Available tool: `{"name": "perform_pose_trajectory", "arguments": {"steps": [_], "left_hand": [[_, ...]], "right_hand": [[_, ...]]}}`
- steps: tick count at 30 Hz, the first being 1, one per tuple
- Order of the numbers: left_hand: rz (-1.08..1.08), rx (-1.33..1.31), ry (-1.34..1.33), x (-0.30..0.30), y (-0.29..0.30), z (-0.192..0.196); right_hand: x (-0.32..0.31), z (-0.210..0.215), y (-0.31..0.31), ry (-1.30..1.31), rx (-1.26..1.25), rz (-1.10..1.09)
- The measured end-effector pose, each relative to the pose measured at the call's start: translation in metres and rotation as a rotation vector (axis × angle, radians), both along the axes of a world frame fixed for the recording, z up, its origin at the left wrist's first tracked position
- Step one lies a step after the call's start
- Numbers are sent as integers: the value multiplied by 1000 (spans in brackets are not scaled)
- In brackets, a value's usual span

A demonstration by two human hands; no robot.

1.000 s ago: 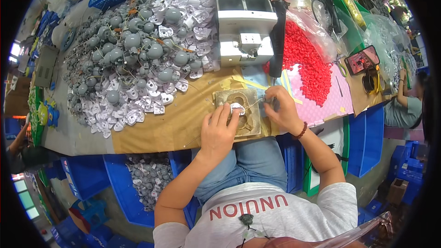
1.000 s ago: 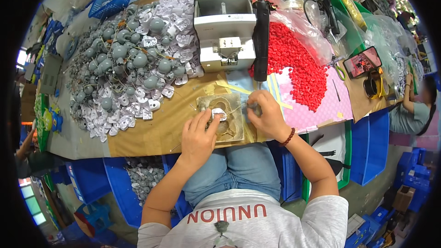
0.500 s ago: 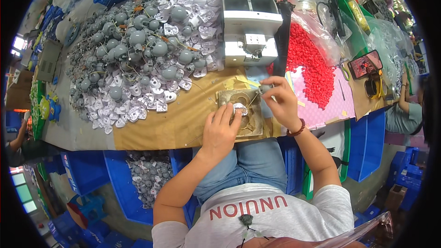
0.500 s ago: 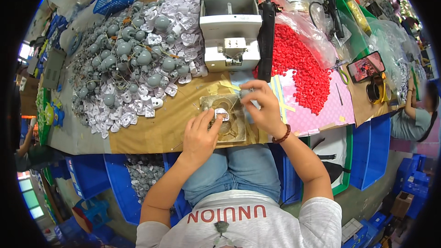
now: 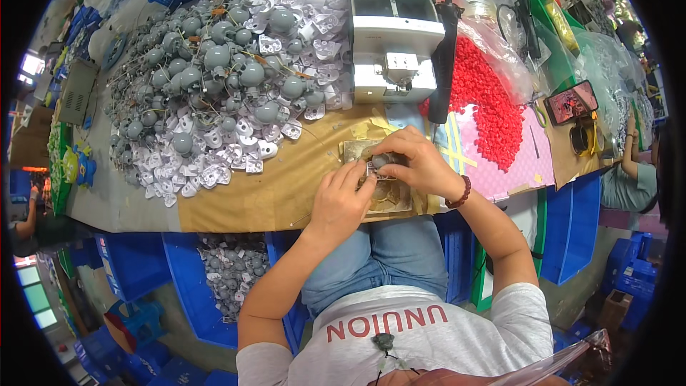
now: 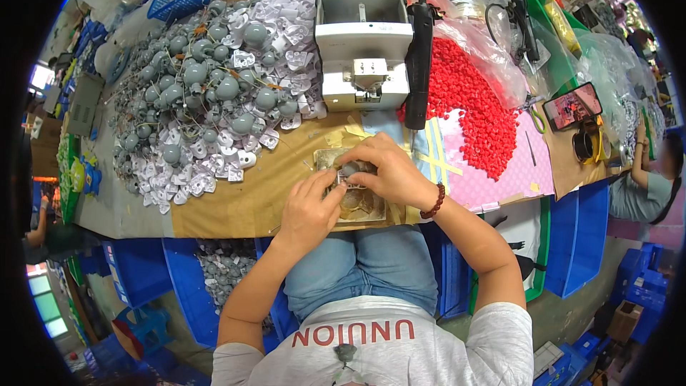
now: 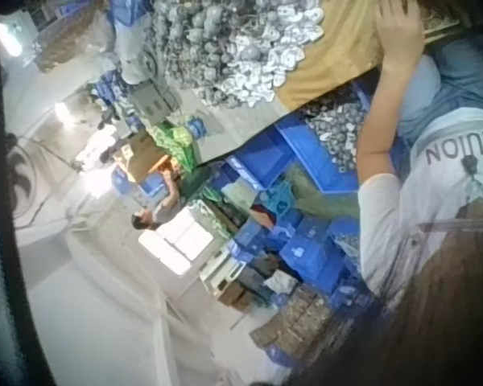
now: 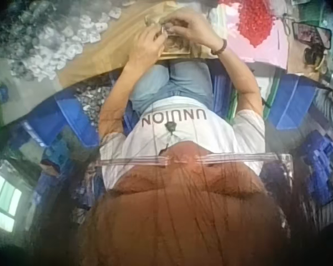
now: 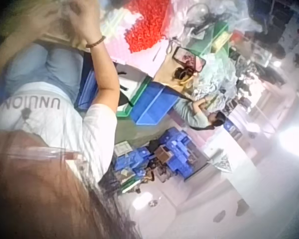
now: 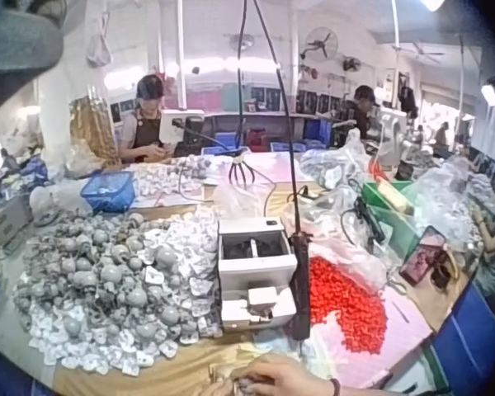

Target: Assembling electronic components into grey plastic spheres using an electric screwdriver at a factory workbench.

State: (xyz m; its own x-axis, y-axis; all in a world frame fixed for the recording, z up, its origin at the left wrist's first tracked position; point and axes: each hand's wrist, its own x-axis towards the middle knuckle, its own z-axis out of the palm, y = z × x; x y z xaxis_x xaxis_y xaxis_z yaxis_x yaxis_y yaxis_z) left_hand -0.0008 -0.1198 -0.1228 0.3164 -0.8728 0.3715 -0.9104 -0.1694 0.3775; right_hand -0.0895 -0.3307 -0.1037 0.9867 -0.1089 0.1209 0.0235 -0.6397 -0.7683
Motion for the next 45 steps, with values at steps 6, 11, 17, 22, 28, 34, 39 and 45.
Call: {"name": "perform_pose_trajectory", "arguments": {"steps": [6, 11, 17, 22, 28, 34, 39, 45], "left_hand": [[130, -13, 100, 1, -26, 14], [165, 53, 83, -2, -30, 13], [158, -30, 83, -2, -32, 8], [162, -43, 107, -2, -30, 7], [150, -59, 146, -1, -29, 10], [173, -56, 81, -4, -32, 4], [154, -78, 82, -2, -30, 5], [158, -66, 129, -2, -29, 3]], "right_hand": [[-1, 0, 8, 1, -37, -79], [10, -4, -27, -485, -159, -439], [47, -22, -108, -311, 225, -695], [37, 7, -79, -764, 324, -780], [54, 116, -44, -765, 625, -290], [109, 106, -60, -691, 544, -318], [128, 89, -54, -481, 571, -374], [74, 93, -13, -492, 684, -259]]}}
